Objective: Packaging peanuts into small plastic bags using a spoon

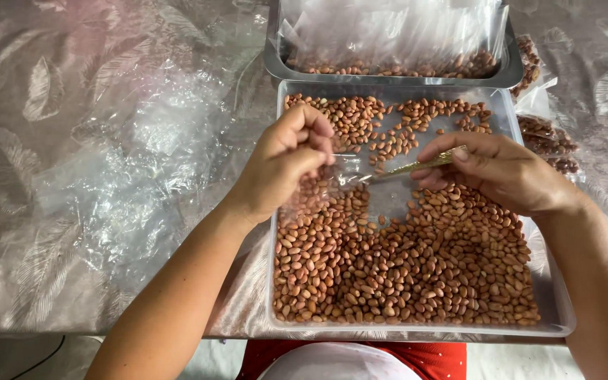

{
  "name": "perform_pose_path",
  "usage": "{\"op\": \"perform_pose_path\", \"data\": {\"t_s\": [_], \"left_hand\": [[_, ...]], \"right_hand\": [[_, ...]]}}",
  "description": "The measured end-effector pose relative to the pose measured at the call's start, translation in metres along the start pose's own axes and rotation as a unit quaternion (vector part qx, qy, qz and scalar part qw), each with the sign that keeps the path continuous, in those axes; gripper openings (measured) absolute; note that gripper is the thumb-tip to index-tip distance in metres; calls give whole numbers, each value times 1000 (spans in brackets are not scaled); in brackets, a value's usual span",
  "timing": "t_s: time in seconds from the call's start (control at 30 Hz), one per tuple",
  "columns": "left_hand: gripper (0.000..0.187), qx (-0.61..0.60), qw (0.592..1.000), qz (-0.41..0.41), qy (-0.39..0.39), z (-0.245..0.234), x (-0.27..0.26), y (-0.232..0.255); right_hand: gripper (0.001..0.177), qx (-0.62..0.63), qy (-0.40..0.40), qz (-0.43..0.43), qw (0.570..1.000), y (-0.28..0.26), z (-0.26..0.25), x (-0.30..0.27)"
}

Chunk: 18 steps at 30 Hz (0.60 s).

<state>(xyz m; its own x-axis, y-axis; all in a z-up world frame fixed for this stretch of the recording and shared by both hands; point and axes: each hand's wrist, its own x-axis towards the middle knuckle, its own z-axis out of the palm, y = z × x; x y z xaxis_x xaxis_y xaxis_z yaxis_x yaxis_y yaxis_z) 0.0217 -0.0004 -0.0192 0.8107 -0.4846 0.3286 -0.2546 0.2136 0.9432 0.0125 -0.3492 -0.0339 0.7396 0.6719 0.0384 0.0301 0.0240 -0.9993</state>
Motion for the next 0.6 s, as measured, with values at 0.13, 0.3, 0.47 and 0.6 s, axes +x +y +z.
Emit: {"op": "perform_pose_path", "data": {"t_s": [0.13, 0.3, 0.47, 0.6], "left_hand": [[37, 15, 999, -30, -23, 6, -4, 18], [55, 4, 997, -66, -30, 10, -3, 16], [20, 32, 998, -58, -23, 16, -9, 13], [8, 147, 989, 6, -31, 21, -8, 19]], "right_hand": [[41, 50, 37, 29, 998, -8, 3, -1], [41, 81, 160, 10, 984, -4, -5, -8], [40, 123, 241, -41, 962, -8, -15, -18], [37, 160, 316, -118, 928, -18, -15, -27]]}}
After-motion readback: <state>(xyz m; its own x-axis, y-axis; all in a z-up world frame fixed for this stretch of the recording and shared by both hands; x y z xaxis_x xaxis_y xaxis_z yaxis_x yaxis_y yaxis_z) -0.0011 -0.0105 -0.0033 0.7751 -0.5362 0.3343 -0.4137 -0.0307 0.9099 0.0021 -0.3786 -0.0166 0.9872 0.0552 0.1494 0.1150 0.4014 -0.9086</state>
